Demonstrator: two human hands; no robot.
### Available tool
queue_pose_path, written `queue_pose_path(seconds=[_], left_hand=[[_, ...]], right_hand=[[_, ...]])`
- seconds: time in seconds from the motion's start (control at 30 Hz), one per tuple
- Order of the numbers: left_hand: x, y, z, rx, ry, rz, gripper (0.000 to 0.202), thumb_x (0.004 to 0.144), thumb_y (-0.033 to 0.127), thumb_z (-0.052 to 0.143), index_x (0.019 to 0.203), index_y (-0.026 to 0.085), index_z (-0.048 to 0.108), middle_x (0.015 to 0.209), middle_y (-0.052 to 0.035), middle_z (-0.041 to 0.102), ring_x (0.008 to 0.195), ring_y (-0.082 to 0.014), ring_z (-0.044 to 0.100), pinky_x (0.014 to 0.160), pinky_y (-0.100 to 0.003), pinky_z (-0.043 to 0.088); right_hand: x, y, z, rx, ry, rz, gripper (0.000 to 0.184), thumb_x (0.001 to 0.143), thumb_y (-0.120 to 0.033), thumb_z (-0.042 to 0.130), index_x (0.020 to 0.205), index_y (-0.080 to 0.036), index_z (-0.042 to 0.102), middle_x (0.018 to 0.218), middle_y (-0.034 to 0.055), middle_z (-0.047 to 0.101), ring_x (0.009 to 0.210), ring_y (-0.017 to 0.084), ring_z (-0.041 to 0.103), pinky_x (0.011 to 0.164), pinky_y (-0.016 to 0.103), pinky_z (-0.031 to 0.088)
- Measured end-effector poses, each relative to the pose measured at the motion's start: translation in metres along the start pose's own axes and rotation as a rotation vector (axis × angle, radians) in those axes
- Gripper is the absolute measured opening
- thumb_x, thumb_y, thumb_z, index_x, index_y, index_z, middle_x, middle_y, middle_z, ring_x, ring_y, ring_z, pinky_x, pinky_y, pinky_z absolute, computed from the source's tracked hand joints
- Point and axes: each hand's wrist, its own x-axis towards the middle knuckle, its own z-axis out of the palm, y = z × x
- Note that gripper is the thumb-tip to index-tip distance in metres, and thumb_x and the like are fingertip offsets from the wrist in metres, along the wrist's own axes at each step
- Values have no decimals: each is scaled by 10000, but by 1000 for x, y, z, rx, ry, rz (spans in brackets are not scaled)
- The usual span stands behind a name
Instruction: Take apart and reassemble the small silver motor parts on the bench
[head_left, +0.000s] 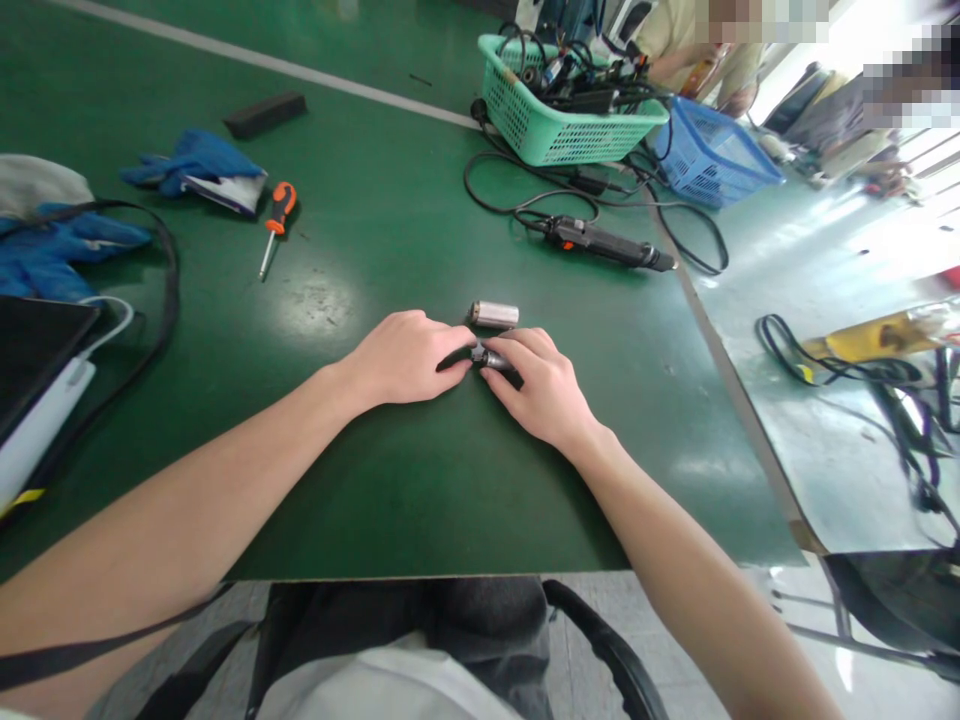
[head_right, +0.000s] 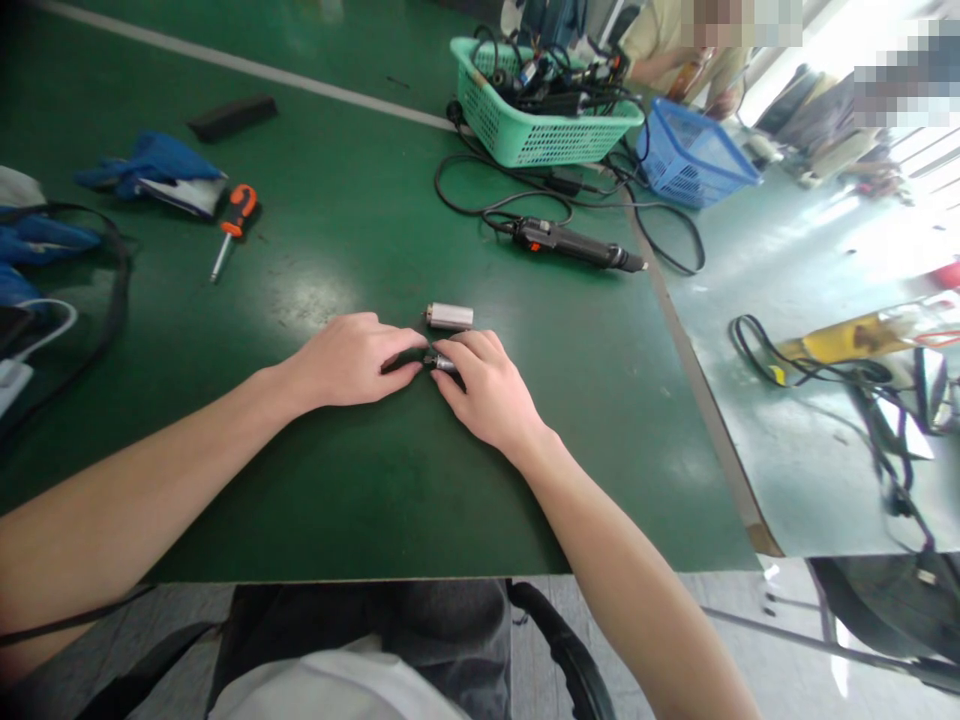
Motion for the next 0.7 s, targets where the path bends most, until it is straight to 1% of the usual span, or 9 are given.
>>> queue_pose_path(seconds=[0.1,0.23,0.33,0.57,0.7], left_hand=[[0,-2,2,-3,2,28,258,971,354,481,977,217,700,888,-23,764,728,-196,674,696,-338,430],[0,-2,2,1,8,63,265,980,353,474,940,214,696,865,-23,759,718,-190,669,693,-338,429],[0,-2,2,17,10,86,264,980,351,477,900,209,684,839,-23,751,691,-189,657,679,-343,424],[0,-3,4,27,20,112,259,984,352,482,889,207,674,842,-21,748,692,-180,653,678,-333,421],[0,-3,4,28,30,121,259,976,345,495,857,201,675,812,-24,744,664,-174,638,656,-329,408]], right_hand=[[0,-2,1,9,-14,-19,269,978,-262,580,1236,-228,650,1168,101,674,1123,287,590,1002,475,526],[0,-2,2,8,-19,-32,267,983,-271,587,1236,-207,644,1166,107,672,1116,283,590,1001,461,526],[0,-2,2,10,-22,-36,263,987,-276,584,1236,-213,639,1162,106,672,1107,283,592,996,464,528],[0,-4,3,2,-24,-36,262,988,-294,587,1227,-203,640,1146,110,680,1087,283,603,984,464,533],[0,-5,3,1,-23,-33,270,979,-309,601,1224,-202,638,1150,110,685,1080,284,609,982,466,532]])
